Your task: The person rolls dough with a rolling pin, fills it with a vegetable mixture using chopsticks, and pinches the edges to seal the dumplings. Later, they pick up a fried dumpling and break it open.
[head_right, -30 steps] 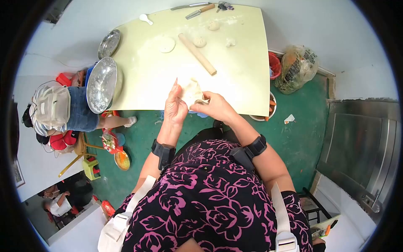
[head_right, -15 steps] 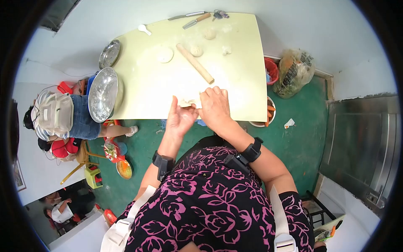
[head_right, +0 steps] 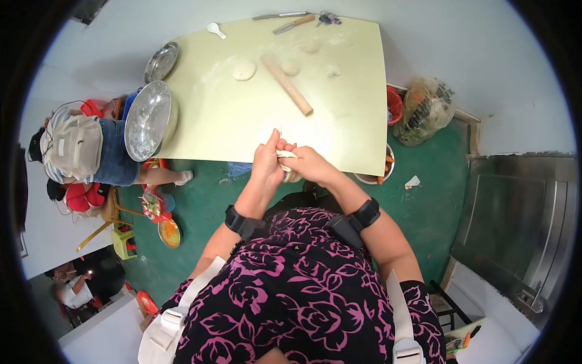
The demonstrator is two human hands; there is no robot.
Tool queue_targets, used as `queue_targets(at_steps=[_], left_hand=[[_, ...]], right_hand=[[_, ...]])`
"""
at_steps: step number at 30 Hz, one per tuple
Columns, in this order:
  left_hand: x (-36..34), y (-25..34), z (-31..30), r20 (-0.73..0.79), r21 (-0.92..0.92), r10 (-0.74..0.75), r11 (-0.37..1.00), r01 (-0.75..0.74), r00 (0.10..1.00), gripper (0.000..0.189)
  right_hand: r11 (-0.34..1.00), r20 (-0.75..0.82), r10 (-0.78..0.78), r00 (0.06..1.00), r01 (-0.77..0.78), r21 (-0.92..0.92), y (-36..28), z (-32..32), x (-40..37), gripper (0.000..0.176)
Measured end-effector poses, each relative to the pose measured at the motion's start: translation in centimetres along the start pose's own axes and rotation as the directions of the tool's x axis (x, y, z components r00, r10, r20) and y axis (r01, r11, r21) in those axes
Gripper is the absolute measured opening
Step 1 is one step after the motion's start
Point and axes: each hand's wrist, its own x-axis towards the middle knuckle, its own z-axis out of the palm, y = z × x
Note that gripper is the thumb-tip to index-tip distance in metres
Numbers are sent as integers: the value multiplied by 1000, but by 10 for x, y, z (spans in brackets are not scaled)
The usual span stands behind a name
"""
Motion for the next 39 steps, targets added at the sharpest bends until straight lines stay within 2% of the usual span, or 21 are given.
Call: queue_targets(at_steps=[2,3,6,10,11,14,15,18,21,23,26,27,28,30,31,32,33,34,35,37,39], left_hand=[[3,4,-4,53,-126,-90,987,96,994,22],[3,6,-6,84,-187,-136,971,149,987,24],[8,15,-16,266,27,-258,965,260,929,30],[-3,44,-9,397,556,-309,830,42,864,34],[-3,46,-9,391,600,-286,800,-6,875,35],[0,44,-2,309,704,66,654,-275,949,35],[4,43,-4,464,738,282,401,-543,840,35],[3,43,-8,444,845,260,197,-497,858,33],[3,50,-8,384,890,257,152,-429,887,31],[11,47,-20,378,864,330,210,-458,865,32],[37,47,-61,205,851,448,357,-384,870,36],[43,54,-74,116,841,479,419,-342,870,37],[41,67,-78,-59,745,374,634,-209,926,45],[41,85,-99,76,516,75,850,-103,994,45],[40,84,-96,126,438,35,895,-88,991,44],[40,80,-88,185,356,4,932,-71,983,44],[41,77,-77,249,272,-20,961,-50,968,43],[40,74,-65,264,195,-32,981,-20,964,40],[37,71,-52,275,117,-44,993,12,960,36],[43,64,-50,388,-58,-70,993,100,919,28],[44,58,-44,364,-78,-83,990,119,928,27]], right_hand=[[920,170,126,977,-179,350,8,-8,2,26],[878,296,112,949,-234,417,10,-14,1,22],[825,384,31,923,-241,511,14,-12,-2,20],[623,530,-122,839,-351,699,20,2,-3,19],[589,550,-142,823,-377,715,23,4,0,18],[579,541,-140,830,-374,725,24,6,12,18],[554,535,-143,833,-380,741,23,7,15,19],[517,494,-157,855,-355,779,21,4,17,18],[512,419,-191,888,-274,814,20,3,18,18],[481,366,-224,903,-223,848,18,4,21,20],[-21,236,-163,958,-243,970,19,-20,27,27],[119,136,-146,980,-119,986,12,-40,23,29],[255,28,-150,988,12,967,4,-63,21,32],[803,-160,75,984,35,595,12,-88,28,37],[954,-292,129,948,-38,298,17,-98,33,41],[991,-324,94,941,-119,-58,22,-107,43,42],[894,-345,46,938,-193,-404,30,-116,57,43],[676,-348,-7,938,-252,-692,34,-120,68,44],[494,-386,-93,918,-294,-818,40,-120,78,41],[393,-314,-131,940,-241,-887,48,-127,91,38],[342,-309,-79,948,-266,-901,43,-130,96,36]])
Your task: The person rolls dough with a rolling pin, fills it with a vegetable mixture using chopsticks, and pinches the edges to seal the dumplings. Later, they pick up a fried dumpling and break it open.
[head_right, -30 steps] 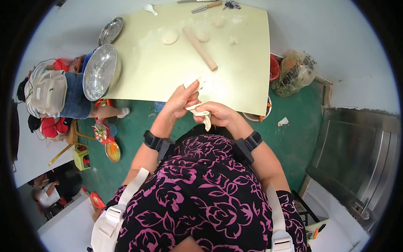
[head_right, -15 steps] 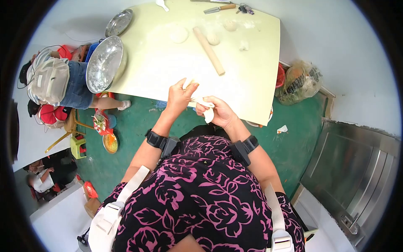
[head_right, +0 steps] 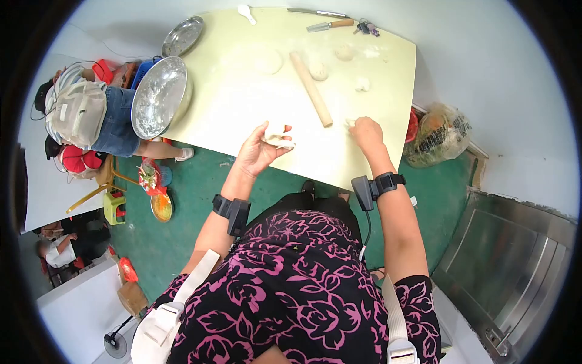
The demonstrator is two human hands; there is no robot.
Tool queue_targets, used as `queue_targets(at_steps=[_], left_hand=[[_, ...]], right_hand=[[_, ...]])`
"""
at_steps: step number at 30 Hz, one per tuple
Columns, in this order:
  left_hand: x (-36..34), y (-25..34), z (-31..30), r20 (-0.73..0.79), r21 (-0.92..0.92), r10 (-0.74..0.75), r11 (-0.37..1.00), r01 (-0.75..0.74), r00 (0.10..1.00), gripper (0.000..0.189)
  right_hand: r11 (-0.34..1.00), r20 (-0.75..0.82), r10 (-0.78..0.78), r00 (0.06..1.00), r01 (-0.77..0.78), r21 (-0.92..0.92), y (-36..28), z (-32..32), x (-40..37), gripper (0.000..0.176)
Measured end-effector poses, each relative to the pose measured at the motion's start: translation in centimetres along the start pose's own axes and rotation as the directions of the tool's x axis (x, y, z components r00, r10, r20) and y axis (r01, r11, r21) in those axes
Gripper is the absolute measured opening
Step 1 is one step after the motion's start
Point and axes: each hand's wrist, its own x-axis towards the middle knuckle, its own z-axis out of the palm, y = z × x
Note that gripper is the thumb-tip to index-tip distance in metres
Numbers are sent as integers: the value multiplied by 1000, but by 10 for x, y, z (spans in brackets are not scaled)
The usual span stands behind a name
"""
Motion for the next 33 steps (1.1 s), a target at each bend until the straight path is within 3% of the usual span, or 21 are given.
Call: queue_targets(at_steps=[2,5,7,8,9,11,12,13,14,15,18,21,22,24,27,29,31,33], left_hand=[[5,-3,4,-44,-15,-12,1000,11,999,26],[7,-7,8,-63,12,-19,1000,20,998,30],[8,-8,12,-35,15,-40,999,41,999,31],[8,-8,15,-20,20,-56,998,56,998,32],[9,-10,19,1,26,-75,997,75,997,34],[13,-19,23,69,-61,-153,986,158,986,30],[16,-21,29,115,-95,-182,976,193,977,28],[10,-19,46,-67,41,-165,985,168,984,32],[10,-24,39,59,-103,-222,968,227,973,34],[13,-25,30,188,-232,-261,925,301,947,36],[-8,-13,83,197,-486,-204,829,277,959,46],[-7,-18,68,481,-555,-122,724,409,868,59],[-8,-23,79,188,-394,-192,884,253,963,70],[-7,-17,77,227,-315,-124,929,194,966,75],[-18,-12,77,282,-230,-41,967,109,959,88],[-20,-15,77,397,-219,-44,965,142,917,93],[-31,-9,90,327,-319,-84,928,194,941,93],[-42,-10,88,300,-352,-125,907,231,946,91]], right_hand=[[995,102,99,990,-97,-19,-10,-29,0,38],[991,-96,135,986,-132,34,-5,-32,-4,41],[919,-108,83,991,-34,393,-15,-33,-7,45],[830,-123,64,990,15,557,-22,-31,-10,48],[694,-221,-62,973,201,692,-42,-31,-21,55],[376,-401,-276,873,482,791,-81,-19,-43,77],[326,-353,-331,875,458,827,-97,-28,-58,77],[484,-467,-317,826,564,669,-104,-37,-63,74],[498,-527,-198,826,548,672,-108,-40,-68,62],[623,-688,-203,696,634,458,-109,-45,-67,46],[598,-776,-159,611,685,416,-114,-54,-76,27],[590,-850,-126,511,728,349,-130,-60,-87,16],[568,-875,-137,464,761,314,-139,-63,-89,13],[533,-910,-168,380,811,241,-150,-64,-96,9],[507,-921,-213,325,843,180,-159,-62,-100,6],[494,-920,-222,324,850,181,-155,-59,-101,11],[464,-906,-195,375,849,251,-148,-59,-99,16],[377,-794,-92,601,759,531,-142,-60,-96,22]])
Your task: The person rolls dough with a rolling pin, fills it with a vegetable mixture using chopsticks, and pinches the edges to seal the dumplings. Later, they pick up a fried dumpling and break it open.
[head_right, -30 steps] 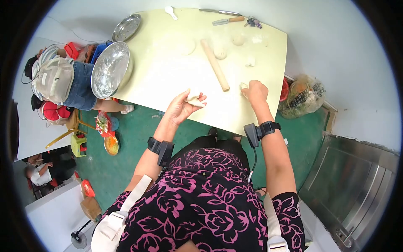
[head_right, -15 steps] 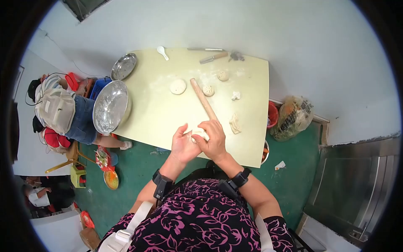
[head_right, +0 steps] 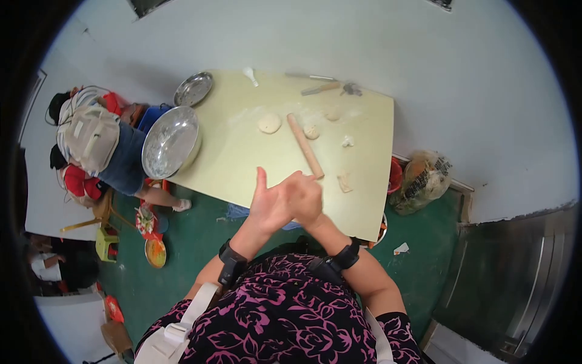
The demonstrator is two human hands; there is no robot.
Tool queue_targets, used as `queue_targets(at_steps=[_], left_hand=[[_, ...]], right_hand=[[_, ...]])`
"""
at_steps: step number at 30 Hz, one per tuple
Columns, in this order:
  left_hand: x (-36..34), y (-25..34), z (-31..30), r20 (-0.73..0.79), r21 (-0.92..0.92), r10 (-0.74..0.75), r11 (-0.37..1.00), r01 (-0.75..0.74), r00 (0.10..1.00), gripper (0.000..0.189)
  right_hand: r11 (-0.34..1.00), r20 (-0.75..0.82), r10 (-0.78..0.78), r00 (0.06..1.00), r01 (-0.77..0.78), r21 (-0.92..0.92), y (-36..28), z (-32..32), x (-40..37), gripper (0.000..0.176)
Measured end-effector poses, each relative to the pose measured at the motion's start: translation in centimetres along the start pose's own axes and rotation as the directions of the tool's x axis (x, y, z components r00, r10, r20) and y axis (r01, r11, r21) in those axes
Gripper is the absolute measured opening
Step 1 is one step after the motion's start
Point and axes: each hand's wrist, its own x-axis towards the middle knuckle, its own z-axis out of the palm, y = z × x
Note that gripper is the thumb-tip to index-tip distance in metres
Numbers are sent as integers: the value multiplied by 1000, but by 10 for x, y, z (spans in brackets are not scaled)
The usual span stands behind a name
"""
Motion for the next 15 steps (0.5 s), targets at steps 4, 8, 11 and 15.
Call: queue_targets(at_steps=[4,8,11,15], left_hand=[[3,0,-25,21,28,-104,994,104,994,85],[9,15,-10,-99,150,51,988,-36,994,83],[11,15,4,-213,578,275,809,-106,938,80],[12,10,3,-272,752,491,645,-135,828,67]], right_hand=[[883,21,409,912,-401,243,-8,-6,11,38],[926,185,-60,981,123,-357,-7,12,-8,43],[911,335,33,942,110,-397,-10,22,-25,70],[949,391,126,912,5,-316,-24,18,-13,90]])
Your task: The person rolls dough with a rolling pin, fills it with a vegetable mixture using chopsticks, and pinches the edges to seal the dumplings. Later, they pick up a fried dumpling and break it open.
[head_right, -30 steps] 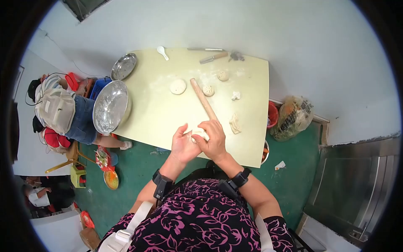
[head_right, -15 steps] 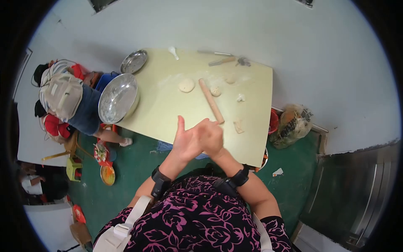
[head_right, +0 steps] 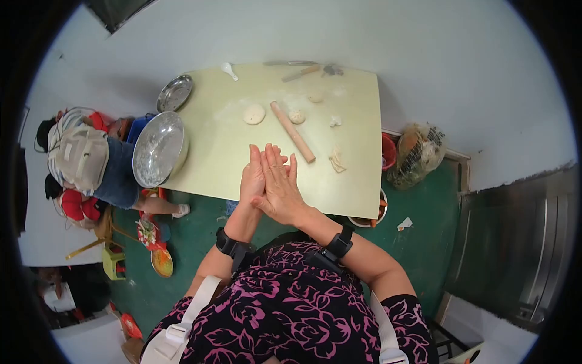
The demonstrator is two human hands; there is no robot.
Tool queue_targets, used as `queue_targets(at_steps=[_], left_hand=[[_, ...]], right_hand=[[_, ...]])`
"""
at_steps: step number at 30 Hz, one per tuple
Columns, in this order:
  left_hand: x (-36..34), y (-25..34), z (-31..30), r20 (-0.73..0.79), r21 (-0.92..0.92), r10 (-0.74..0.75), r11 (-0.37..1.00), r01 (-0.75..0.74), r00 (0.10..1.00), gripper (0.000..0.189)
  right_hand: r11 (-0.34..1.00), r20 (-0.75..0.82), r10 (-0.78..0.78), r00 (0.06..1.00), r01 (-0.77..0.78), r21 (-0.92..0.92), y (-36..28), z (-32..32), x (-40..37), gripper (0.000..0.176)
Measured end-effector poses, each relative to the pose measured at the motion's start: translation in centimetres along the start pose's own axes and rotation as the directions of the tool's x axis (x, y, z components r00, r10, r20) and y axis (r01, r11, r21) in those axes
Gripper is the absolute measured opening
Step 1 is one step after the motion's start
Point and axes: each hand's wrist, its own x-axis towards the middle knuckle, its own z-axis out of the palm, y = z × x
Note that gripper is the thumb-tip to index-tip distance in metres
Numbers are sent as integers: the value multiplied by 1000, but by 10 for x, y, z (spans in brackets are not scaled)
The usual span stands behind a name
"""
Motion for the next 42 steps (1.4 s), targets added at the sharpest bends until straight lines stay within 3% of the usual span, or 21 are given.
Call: queue_targets(at_steps=[3,4,8,11,13,15,16,19,20,22,24,25,27,29,30,33,34,37,38,41,42], left_hand=[[17,-9,-16,-95,37,27,999,-24,995,55],[24,-12,-23,-125,40,32,999,-27,992,53],[18,-15,-34,119,-124,-153,978,168,981,47],[30,-39,-30,47,-240,-136,960,143,990,45],[21,-43,-17,197,-217,-33,973,76,980,50],[-1,-29,-3,320,-140,-94,979,145,943,73],[-6,-28,2,299,-94,-76,990,109,951,80],[-14,-26,5,445,-212,-11,970,117,895,86],[-18,-23,8,366,-298,-51,940,169,929,87],[-19,-16,13,215,-472,-148,850,235,965,89],[-9,-19,0,250,-106,-182,971,214,951,88],[-9,-25,-12,238,85,-214,976,199,947,88],[-3,-37,-23,227,30,-302,952,304,926,81],[-1,-47,-20,210,-17,-325,942,336,922,75],[-6,-46,-11,217,-60,-241,964,259,946,53],[-2,-56,-6,121,162,-111,983,91,987,31],[-3,-56,-5,67,151,-116,983,105,991,20],[-13,-46,0,31,371,-24,928,10,999,18],[-14,-44,0,36,382,40,923,-51,999,17],[-1,-56,-20,8,471,147,872,-134,989,15],[-4,-54,-17,-10,422,132,899,-115,991,15]], right_hand=[[977,-192,-10,981,51,206,5,4,-4,90],[987,-343,-10,939,64,145,-1,-8,-1,81],[962,-290,115,950,-33,271,5,-24,-1,52],[992,-263,106,959,-86,88,11,-4,-6,48],[993,-315,109,943,-115,-2,9,4,-7,41],[984,-401,154,903,-176,-20,32,25,-13,39],[909,-354,385,852,-284,305,41,26,-10,35],[755,-218,513,830,-315,575,47,14,-18,31],[813,-313,487,815,-292,504,43,14,-19,26],[604,-252,625,739,-253,756,49,12,-16,25],[312,-79,738,670,-235,921,54,-5,-3,25],[192,106,706,700,-333,923,69,-22,-4,28],[138,276,658,700,-473,870,72,-33,-5,33],[180,164,617,770,-341,923,71,-20,-5,37],[203,104,592,799,-272,941,71,-17,-4,40],[154,283,510,812,-410,899,69,-19,-13,44],[311,255,535,806,-468,827,70,-18,-16,49],[300,290,590,754,-538,788,75,-32,-15,54],[207,394,573,719,-592,779,75,-42,-16,52],[303,512,444,735,-661,686,73,-53,-17,41],[229,498,515,697,-672,704,77,-45,-19,28]])
